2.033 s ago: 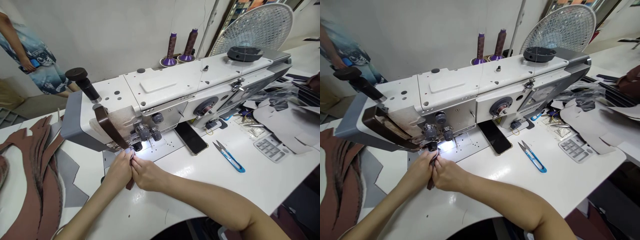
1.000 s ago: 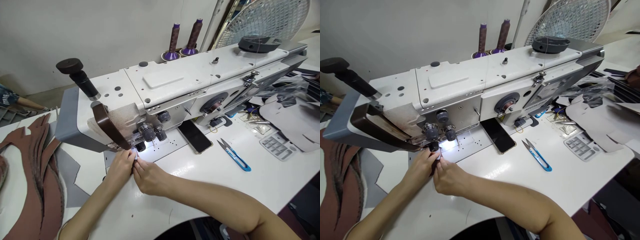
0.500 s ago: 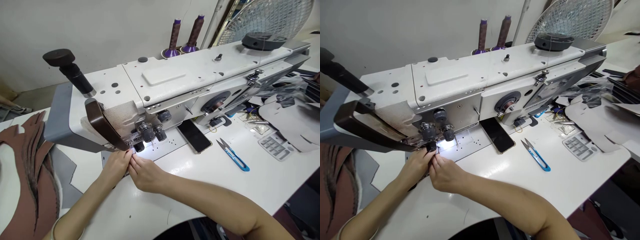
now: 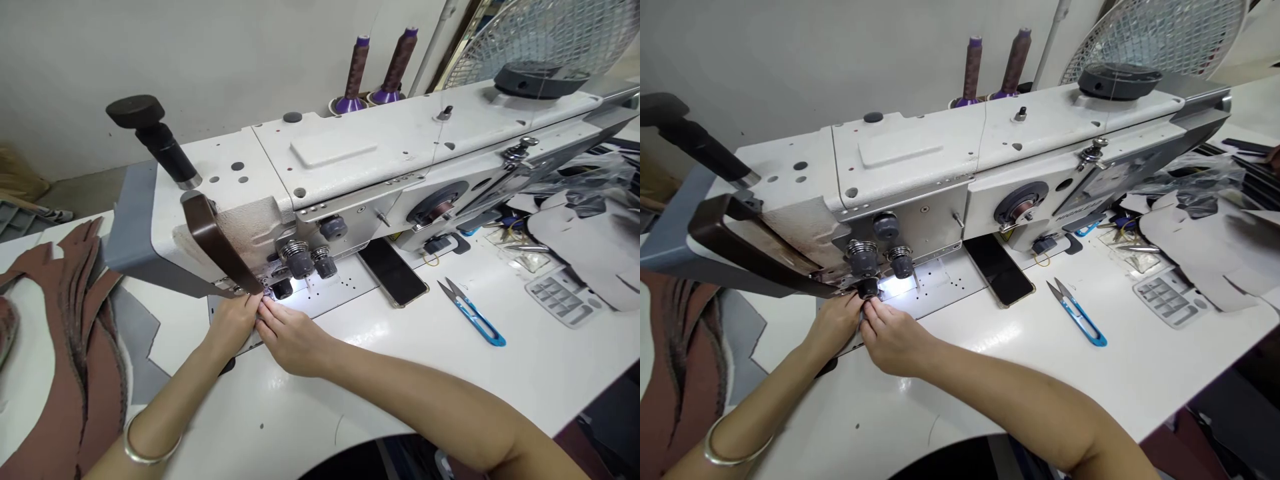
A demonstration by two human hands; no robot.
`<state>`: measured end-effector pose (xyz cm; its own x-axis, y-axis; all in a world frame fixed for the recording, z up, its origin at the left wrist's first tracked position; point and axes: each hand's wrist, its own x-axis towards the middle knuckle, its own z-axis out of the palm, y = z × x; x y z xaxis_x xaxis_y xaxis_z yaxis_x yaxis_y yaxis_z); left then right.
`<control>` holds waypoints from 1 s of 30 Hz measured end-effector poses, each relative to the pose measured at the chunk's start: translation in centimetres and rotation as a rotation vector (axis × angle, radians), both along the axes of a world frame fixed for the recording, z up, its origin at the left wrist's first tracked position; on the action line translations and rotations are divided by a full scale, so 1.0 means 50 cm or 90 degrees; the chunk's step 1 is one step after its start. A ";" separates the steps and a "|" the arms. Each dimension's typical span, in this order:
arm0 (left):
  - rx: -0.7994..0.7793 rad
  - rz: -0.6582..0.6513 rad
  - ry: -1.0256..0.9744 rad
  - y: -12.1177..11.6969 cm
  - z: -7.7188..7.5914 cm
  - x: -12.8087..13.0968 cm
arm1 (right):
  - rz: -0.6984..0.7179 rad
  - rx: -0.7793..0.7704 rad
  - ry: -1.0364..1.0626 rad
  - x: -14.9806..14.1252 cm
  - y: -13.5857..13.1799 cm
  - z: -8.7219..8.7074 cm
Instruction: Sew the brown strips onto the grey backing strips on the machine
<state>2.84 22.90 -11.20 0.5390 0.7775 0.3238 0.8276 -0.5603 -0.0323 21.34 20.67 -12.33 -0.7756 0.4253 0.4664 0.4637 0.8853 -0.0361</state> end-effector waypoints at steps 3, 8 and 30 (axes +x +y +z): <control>-0.027 0.038 0.010 0.006 -0.002 0.004 | 0.004 -0.008 -0.008 0.001 -0.001 -0.002; -0.065 0.078 0.018 0.016 -0.006 0.007 | -0.007 0.005 -0.031 0.003 -0.001 0.001; -0.069 0.076 -0.060 0.015 -0.010 0.011 | 0.014 0.011 0.000 0.006 0.000 -0.001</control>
<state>3.39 23.63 -11.70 0.4119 0.8672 0.2798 0.8849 -0.4539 0.1041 21.62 20.65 -12.40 -0.7849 0.3999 0.4733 0.4442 0.8957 -0.0202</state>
